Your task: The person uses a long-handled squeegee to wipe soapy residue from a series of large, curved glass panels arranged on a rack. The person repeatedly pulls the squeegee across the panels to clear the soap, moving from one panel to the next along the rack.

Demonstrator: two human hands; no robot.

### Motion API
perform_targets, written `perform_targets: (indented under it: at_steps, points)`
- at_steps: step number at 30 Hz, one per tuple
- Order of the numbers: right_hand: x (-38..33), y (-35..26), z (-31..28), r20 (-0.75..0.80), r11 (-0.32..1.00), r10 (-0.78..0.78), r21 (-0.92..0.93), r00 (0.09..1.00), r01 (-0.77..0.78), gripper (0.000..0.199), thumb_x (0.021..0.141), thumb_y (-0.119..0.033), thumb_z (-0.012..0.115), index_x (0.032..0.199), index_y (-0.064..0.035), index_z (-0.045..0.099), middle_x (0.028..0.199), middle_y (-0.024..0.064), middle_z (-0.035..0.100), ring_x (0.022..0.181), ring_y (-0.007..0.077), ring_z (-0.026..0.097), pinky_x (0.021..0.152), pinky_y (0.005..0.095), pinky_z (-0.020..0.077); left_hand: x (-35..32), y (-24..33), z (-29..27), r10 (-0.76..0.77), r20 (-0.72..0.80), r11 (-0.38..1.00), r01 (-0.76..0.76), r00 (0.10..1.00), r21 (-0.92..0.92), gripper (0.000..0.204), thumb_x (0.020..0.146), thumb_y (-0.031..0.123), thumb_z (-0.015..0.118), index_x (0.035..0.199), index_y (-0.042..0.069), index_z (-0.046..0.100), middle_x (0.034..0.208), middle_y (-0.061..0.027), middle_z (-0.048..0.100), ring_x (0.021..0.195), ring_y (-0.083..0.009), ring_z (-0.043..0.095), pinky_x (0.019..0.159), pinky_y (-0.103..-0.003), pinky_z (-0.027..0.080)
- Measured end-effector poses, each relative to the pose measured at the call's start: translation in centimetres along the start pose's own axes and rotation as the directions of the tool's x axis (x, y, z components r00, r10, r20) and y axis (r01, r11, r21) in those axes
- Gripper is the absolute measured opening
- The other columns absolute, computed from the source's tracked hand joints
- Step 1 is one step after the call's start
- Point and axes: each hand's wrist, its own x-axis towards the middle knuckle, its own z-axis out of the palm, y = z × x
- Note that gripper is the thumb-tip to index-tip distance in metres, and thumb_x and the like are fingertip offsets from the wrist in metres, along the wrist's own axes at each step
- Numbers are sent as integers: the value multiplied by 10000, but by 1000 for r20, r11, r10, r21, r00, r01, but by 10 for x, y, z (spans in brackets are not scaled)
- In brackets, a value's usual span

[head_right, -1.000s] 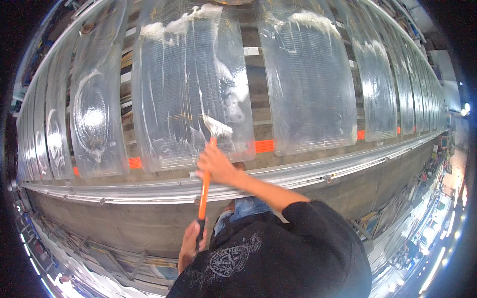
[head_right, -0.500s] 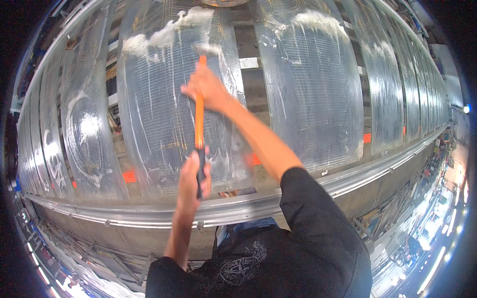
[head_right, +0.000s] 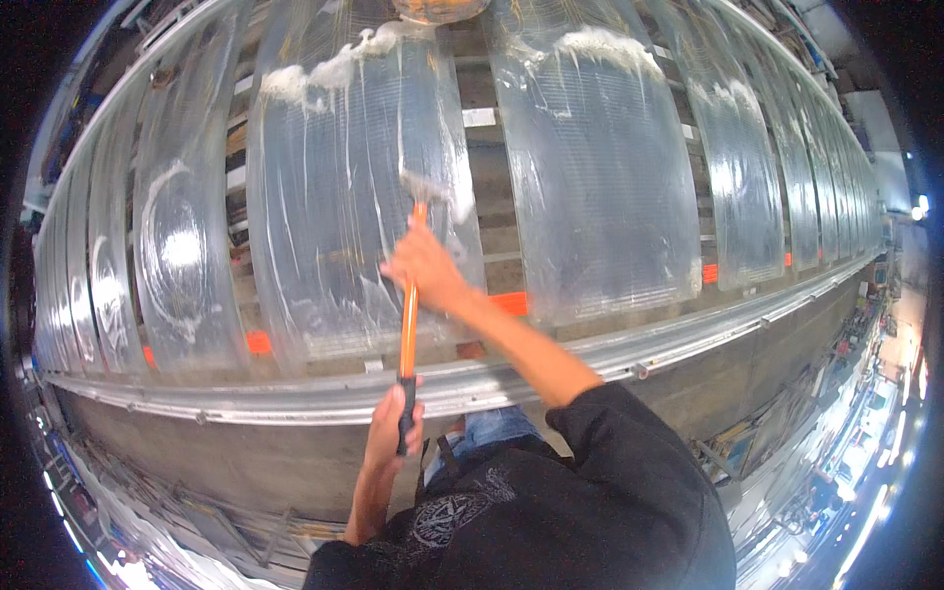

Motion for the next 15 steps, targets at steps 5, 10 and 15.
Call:
perform_targets:
  at_steps: [5,10,15]
  points:
    - [-116,-130,-7,34,992,127,6,991,-127,375,830,-155,803,635,-89,489,678,55,409,711,264,511,1122,502,419,-115,-101,-38,-92,-4,994,92,996,59,425,1114,335,440,1424,49,498,816,-29,545,497,-72,456,407,-230,376]
    - [-109,-116,-13,36,996,88,-5,995,-88,391,823,-151,813,627,-93,479,672,54,407,699,255,509,1088,485,453,-106,-104,-25,-73,0,997,73,997,-3,412,1111,319,456,1405,36,513,819,-34,548,503,-79,468,417,-232,387]
    - [10,38,-16,-98,997,25,-72,995,-32,353,870,-158,771,648,-89,506,692,70,439,738,280,534,1091,519,448,28,19,32,45,-24,998,-43,999,55,428,1110,348,441,1397,43,529,806,-3,555,451,-48,445,374,-219,359]
